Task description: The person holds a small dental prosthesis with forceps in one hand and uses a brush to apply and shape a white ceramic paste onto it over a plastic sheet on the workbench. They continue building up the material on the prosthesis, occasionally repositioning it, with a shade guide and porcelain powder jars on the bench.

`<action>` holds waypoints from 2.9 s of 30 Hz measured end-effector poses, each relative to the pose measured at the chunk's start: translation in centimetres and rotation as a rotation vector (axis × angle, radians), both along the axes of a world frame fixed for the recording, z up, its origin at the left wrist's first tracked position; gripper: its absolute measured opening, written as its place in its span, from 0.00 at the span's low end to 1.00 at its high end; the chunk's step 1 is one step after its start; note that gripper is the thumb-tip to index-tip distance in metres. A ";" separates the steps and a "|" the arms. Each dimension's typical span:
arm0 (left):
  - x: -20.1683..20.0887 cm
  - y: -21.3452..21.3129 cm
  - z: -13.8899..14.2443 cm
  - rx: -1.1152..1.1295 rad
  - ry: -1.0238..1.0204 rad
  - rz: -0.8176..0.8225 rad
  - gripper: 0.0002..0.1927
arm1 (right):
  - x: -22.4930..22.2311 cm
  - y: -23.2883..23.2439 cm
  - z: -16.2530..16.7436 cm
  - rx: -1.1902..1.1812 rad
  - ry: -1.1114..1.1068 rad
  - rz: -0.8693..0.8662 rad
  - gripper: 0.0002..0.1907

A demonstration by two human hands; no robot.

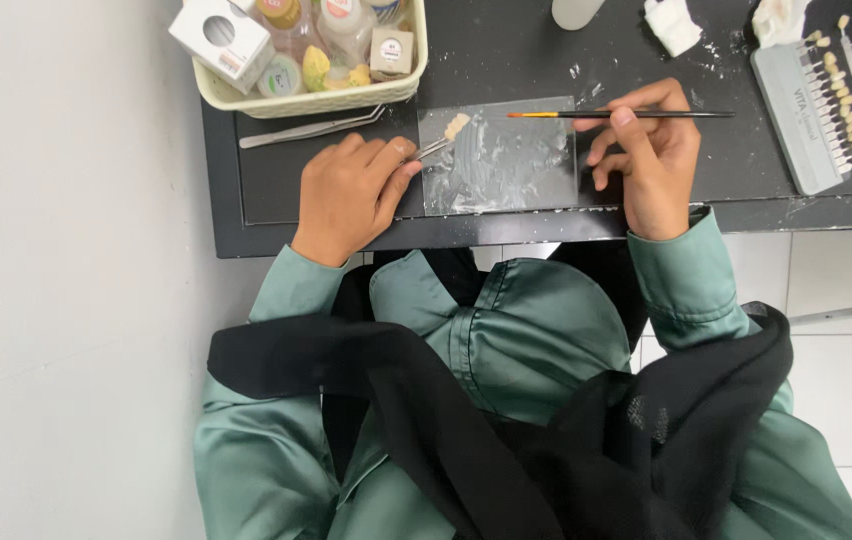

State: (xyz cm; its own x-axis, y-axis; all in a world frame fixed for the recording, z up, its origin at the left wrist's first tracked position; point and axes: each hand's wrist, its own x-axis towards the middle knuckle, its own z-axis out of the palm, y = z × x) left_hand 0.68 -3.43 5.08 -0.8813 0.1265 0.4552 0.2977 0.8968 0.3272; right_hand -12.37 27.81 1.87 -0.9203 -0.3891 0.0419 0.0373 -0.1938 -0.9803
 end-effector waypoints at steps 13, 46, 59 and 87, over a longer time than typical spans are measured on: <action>-0.5 0.4 -2.2 -0.030 0.053 -0.005 0.06 | 1.2 -0.5 0.5 0.084 0.072 0.071 0.08; -0.6 0.7 -2.0 0.115 0.068 -0.039 0.10 | 0.9 0.0 -0.4 0.150 0.095 0.076 0.08; -0.4 0.9 -1.7 0.098 0.125 -0.023 0.11 | 0.0 1.1 -1.2 -0.016 0.002 0.136 0.08; 0.4 3.0 0.3 0.021 0.148 0.010 0.10 | 1.3 1.2 0.3 -0.046 -0.036 0.089 0.10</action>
State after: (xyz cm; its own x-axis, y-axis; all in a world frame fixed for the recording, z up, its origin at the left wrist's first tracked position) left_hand 1.12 -0.45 5.38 -0.8058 0.1074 0.5823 0.3353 0.8934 0.2991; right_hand -11.02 28.98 2.12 -0.8833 -0.4679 0.0295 0.0912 -0.2331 -0.9682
